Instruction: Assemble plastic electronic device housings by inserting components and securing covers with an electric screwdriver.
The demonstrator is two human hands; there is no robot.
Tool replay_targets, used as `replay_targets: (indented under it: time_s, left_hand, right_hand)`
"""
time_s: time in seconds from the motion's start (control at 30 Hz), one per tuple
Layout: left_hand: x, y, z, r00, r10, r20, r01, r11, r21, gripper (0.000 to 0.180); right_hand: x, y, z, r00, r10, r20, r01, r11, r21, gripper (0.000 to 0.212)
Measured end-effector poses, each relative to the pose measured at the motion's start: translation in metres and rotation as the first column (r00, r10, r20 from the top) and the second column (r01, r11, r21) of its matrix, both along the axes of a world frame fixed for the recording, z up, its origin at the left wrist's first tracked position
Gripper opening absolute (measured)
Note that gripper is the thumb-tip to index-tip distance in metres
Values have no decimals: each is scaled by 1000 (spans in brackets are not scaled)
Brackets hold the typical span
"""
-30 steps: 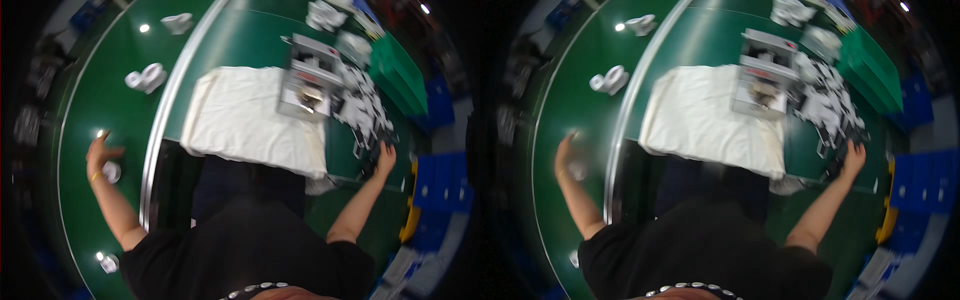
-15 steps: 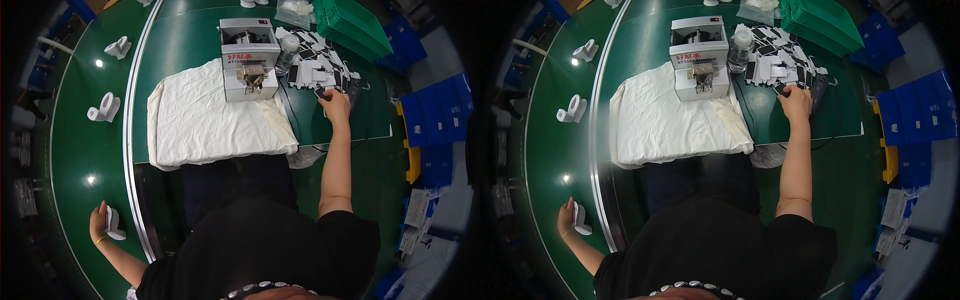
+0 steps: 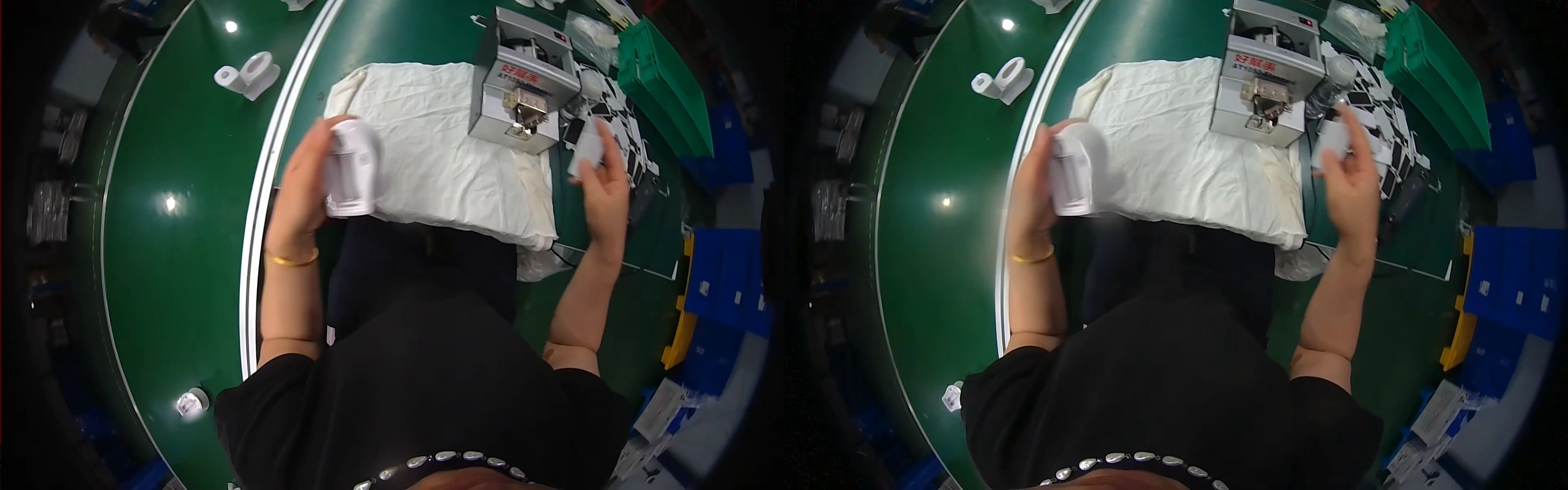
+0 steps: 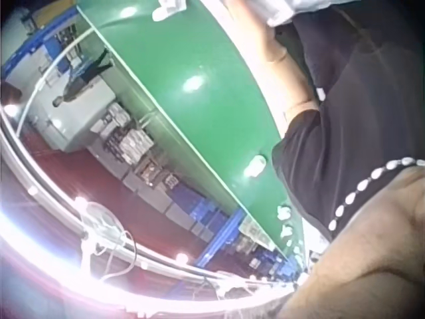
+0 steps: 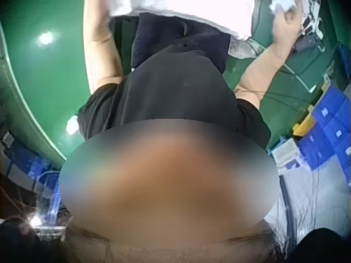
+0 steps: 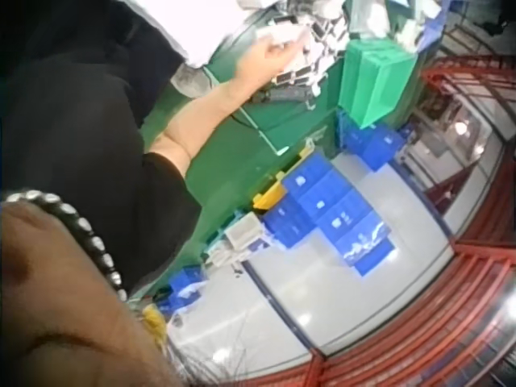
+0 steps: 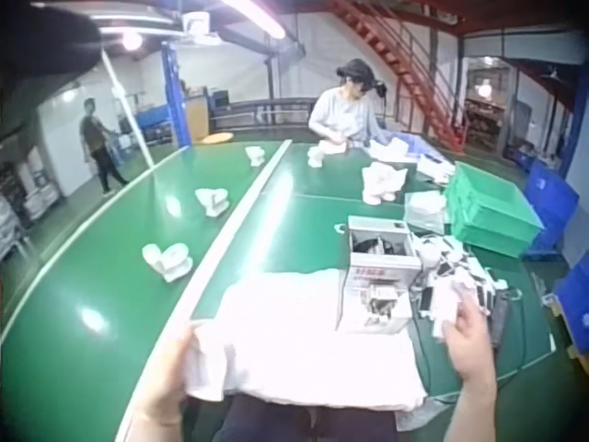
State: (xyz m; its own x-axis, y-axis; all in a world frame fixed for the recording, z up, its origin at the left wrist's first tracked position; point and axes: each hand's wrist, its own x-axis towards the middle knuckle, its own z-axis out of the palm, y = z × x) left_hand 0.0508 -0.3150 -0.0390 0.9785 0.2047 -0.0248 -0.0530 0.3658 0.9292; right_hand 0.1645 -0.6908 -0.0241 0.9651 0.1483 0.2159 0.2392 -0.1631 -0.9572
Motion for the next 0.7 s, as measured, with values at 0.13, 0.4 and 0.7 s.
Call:
replay_targets:
  time_s: [0.13,0.4,0.7]
  left_hand:
    - [21,-57,-8,995,-102,-19,99,986,-135,38]
    - [24,-103,-8,982,-159,-102,167,983,81,63]
    - [20,-104,-18,983,-143,-118,145,989,3,63]
  right_hand:
    - [-36,63,12,975,204,84,-217,958,186,40]
    - [-68,105,2,951,302,67,-307,948,82,28]
    - [-64,100,15,827,371,422,-112,845,-523,35]
